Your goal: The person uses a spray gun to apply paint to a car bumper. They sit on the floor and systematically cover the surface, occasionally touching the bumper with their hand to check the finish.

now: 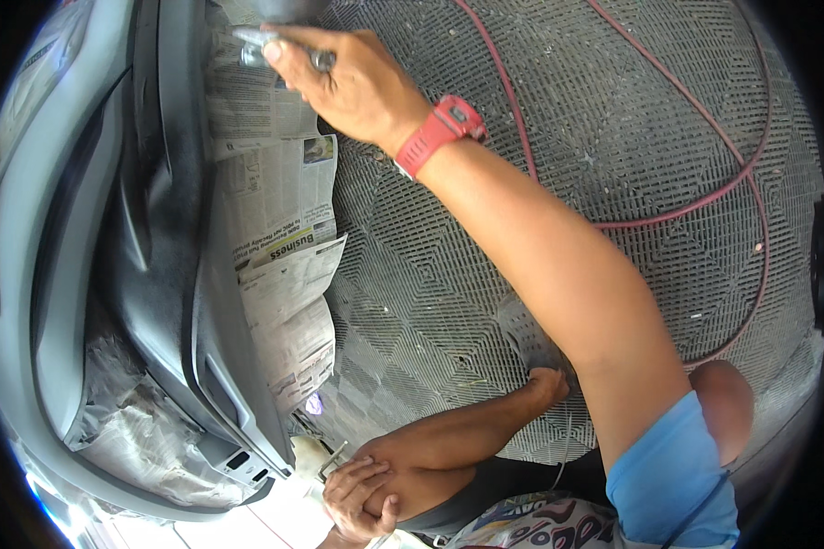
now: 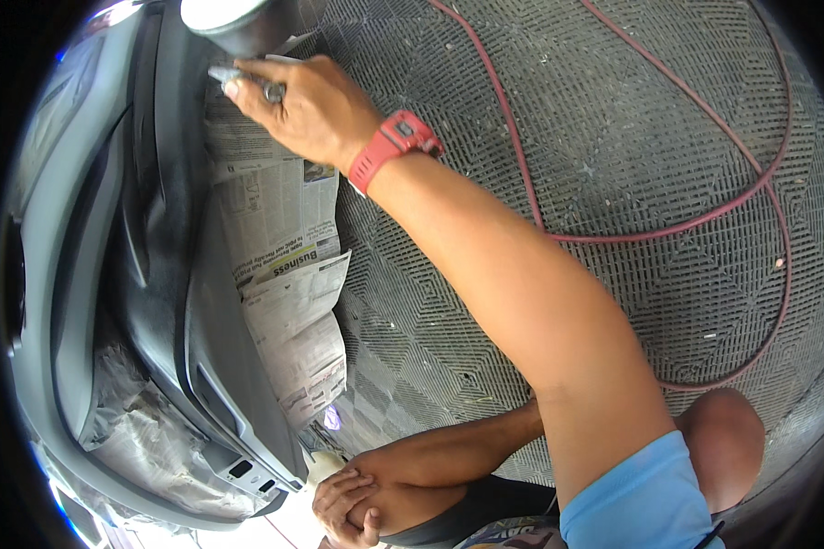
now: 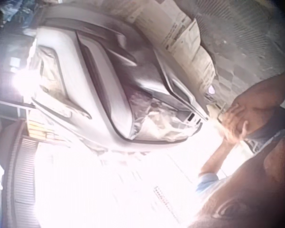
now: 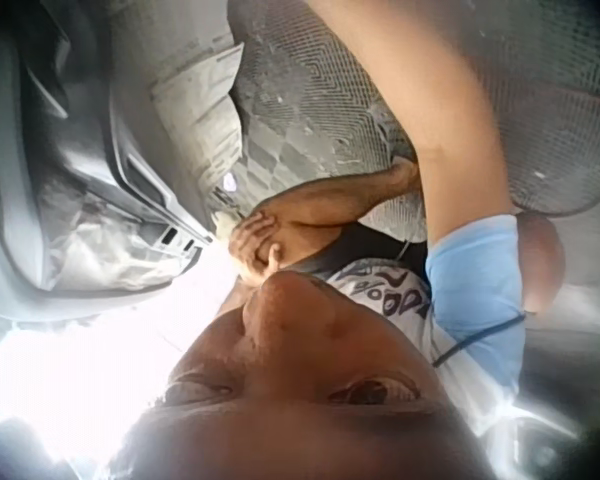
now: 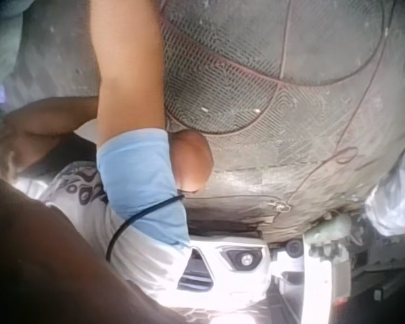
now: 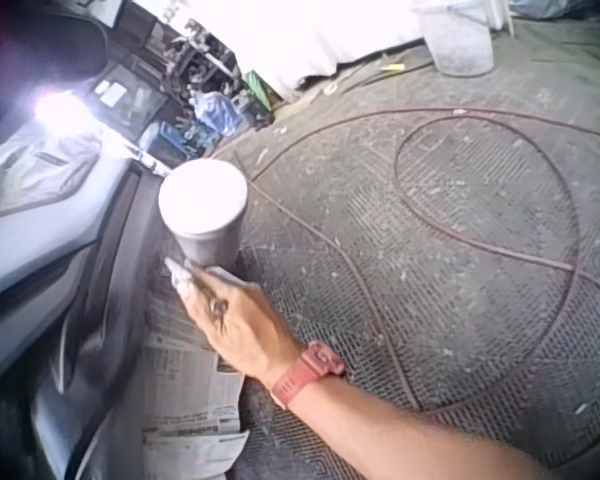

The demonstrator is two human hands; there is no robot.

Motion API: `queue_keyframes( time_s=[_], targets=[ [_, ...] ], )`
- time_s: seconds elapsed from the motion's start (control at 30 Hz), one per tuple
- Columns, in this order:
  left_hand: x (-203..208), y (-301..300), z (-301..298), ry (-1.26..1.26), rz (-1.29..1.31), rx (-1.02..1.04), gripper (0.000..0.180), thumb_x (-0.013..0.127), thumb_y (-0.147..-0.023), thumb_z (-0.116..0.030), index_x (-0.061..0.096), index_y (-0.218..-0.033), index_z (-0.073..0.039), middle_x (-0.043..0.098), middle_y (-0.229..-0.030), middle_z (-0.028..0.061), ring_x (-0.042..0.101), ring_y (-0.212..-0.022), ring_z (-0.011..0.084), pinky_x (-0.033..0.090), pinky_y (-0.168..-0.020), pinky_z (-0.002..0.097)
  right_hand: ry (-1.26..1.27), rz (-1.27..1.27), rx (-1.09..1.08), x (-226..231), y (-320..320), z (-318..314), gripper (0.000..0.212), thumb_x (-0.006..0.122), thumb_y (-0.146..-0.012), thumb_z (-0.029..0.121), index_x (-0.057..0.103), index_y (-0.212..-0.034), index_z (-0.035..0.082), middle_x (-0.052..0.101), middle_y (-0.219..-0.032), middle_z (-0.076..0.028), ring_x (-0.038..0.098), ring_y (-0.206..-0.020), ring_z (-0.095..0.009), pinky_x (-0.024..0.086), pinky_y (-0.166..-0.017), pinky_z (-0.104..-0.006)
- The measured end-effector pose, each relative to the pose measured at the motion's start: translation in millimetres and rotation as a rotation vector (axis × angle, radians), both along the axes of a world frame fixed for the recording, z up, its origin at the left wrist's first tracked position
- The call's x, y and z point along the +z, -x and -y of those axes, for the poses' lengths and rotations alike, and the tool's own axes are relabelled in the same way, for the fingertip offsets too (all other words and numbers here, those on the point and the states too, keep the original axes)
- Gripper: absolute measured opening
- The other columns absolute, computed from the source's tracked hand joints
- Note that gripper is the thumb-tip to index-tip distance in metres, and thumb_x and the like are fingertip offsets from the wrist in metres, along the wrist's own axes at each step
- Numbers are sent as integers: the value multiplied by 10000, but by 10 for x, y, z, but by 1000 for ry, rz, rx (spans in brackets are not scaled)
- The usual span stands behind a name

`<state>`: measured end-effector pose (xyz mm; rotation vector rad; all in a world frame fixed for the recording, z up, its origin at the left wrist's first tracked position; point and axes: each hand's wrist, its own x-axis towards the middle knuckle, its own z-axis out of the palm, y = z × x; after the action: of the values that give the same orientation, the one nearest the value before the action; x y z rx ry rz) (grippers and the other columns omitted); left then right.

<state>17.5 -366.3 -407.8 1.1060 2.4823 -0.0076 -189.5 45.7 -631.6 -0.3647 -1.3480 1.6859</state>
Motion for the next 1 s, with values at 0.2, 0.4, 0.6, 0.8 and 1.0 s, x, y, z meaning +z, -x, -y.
queue_keyframes(
  time_s=[0.2, 0.4, 0.6, 0.8, 1.0],
  targets=[
    [-5, 65, 30, 21, 8, -7, 285, 782, -826, -333, 856, -950, -88, 837, -1063, 58, 772, -1082, 290, 592, -999, 423, 19, 44, -82, 153, 56, -292, 612, 624, -1086, 596, 796, -1344, 67, 821, -874, -205, 828, -836, -325, 665, -814, -413],
    [-23, 117, -34, 5, 22, -12, 287, 786, -820, -319, 858, -960, -79, 838, -1066, 63, 778, -1082, 297, 601, -998, 429, 13, -32, 51, 135, -358, -57, 575, 613, -1111, 554, 794, -1342, 60, 827, -912, -206, 832, -840, -296, 658, -798, -400],
    [-22, 137, -144, -2, 46, 2, 314, 794, -852, -309, 850, -996, -35, 832, -1098, 117, 771, -1118, 348, 593, -1024, 462, 33, -147, 415, -32, -809, 344, 570, 531, -1173, 505, 681, -1519, 77, 808, -878, -111, 792, -772, -190, 668, -756, -360],
    [27, 27, -281, -9, 24, 57, 379, 794, -936, -322, 828, -1048, 39, 820, -1124, 195, 755, -1149, 431, 580, -1041, 524, 11, -28, 189, 128, -394, -94, 536, 573, -1133, 564, 817, -1332, 131, 835, -866, -113, 795, -723, -207, 641, -742, -363],
    [5, 41, -238, -35, 3, 47, 348, 800, -905, -334, 851, -1041, -17, 832, -1123, 151, 766, -1138, 392, 585, -1041, 500, 43, 98, 53, 250, 152, -757, 660, 593, -1066, 701, 830, -1291, 127, 793, -761, -70, 811, -804, -235, 638, -835, -417]
  ],
)
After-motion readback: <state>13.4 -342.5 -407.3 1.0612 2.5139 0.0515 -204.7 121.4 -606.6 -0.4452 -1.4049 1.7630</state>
